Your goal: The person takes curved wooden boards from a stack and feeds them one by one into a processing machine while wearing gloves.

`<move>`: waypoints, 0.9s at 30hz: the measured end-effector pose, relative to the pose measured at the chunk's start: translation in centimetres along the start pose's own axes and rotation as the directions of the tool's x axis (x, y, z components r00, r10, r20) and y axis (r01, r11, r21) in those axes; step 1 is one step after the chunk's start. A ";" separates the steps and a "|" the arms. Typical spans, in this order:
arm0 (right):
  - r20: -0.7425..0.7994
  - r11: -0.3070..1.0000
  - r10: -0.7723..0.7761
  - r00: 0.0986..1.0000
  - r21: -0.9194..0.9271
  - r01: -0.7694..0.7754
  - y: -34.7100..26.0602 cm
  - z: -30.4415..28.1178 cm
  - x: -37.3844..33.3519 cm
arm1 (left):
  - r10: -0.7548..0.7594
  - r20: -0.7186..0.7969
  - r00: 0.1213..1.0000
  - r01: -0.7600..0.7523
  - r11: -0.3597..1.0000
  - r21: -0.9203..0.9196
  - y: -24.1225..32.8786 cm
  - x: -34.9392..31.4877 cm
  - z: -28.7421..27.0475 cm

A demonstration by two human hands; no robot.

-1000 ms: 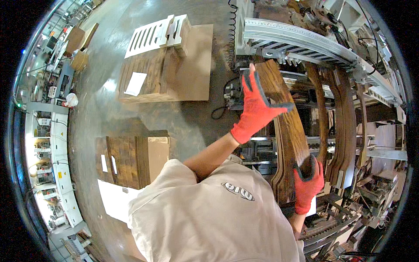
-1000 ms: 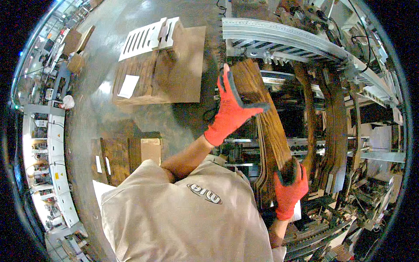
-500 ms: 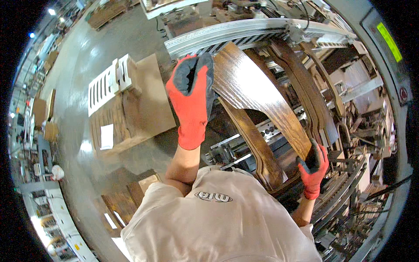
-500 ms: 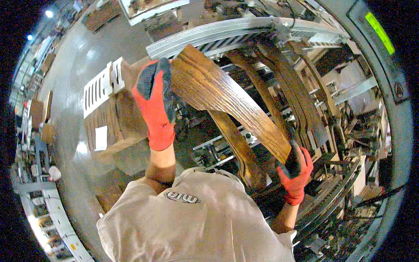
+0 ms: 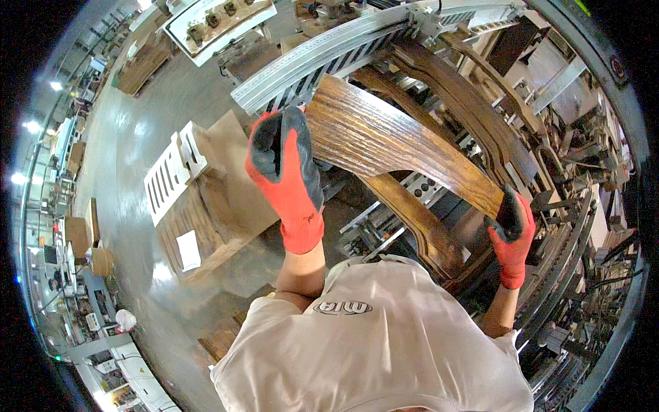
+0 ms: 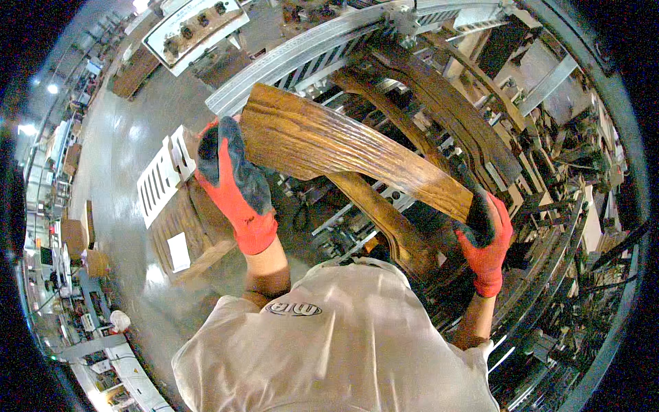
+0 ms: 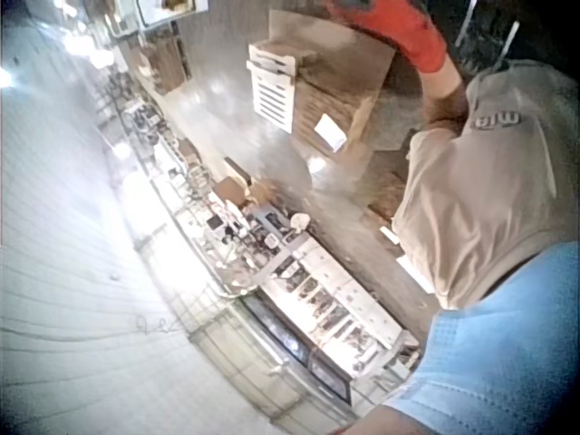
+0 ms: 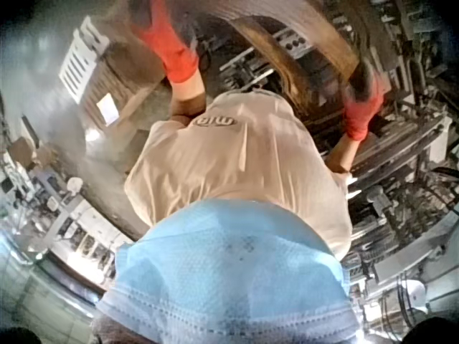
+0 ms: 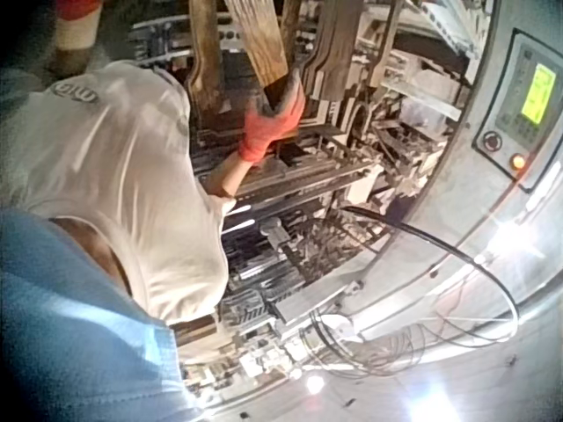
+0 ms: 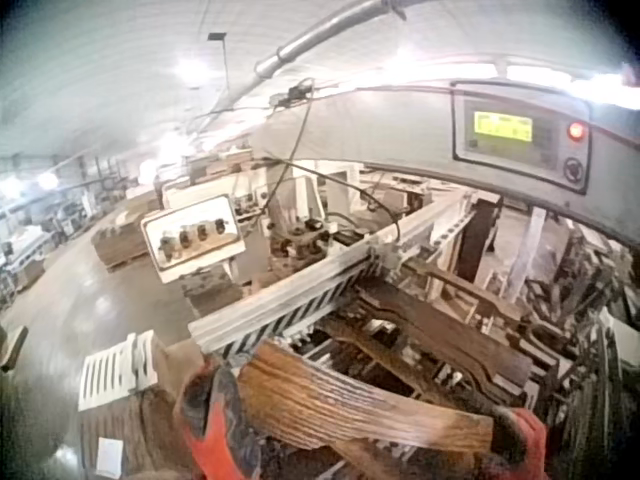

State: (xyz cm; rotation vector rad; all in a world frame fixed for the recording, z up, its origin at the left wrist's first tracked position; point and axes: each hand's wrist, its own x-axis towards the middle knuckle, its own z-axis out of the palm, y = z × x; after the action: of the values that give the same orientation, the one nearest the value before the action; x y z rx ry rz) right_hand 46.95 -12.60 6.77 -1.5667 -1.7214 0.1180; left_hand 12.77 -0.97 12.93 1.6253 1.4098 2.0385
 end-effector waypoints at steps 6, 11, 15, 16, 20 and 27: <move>0.025 1.000 0.000 1.000 0.015 0.000 0.3 -0.1 -0.1 | -0.121 0.010 0.993 0.121 0.984 -0.131 -0.5 0.0 0.2; 0.051 1.000 0.007 0.999 0.008 -0.008 0.1 -0.1 -0.1 | 0.013 -0.028 1.000 -0.015 0.998 -0.057 -0.5 -0.2 0.4; 0.050 0.999 0.031 0.998 -0.031 -0.030 0.1 0.1 -0.4 | -0.161 -0.022 0.987 0.150 0.956 -0.253 -0.6 -0.4 0.9; 0.056 0.998 0.039 0.998 -0.053 -0.036 -0.4 0.3 -0.3 | -0.111 -0.007 0.994 0.107 0.972 -0.208 -1.4 -0.6 1.3; 0.081 0.997 0.049 0.996 -0.061 -0.044 -0.6 2.6 0.6 | -0.575 0.273 0.771 0.530 0.342 -0.776 -7.9 -3.6 5.9; 0.069 0.934 0.112 0.991 -0.349 -0.081 7.2 12.6 5.3 | -0.574 0.590 0.568 0.798 0.558 -0.227 -20.9 -12.7 24.3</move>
State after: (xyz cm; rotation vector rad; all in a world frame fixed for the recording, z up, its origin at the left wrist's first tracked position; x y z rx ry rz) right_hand 45.67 -0.94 -3.27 -1.9285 -1.8045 -0.0729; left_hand 29.64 15.57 -12.23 0.9559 1.0148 1.2465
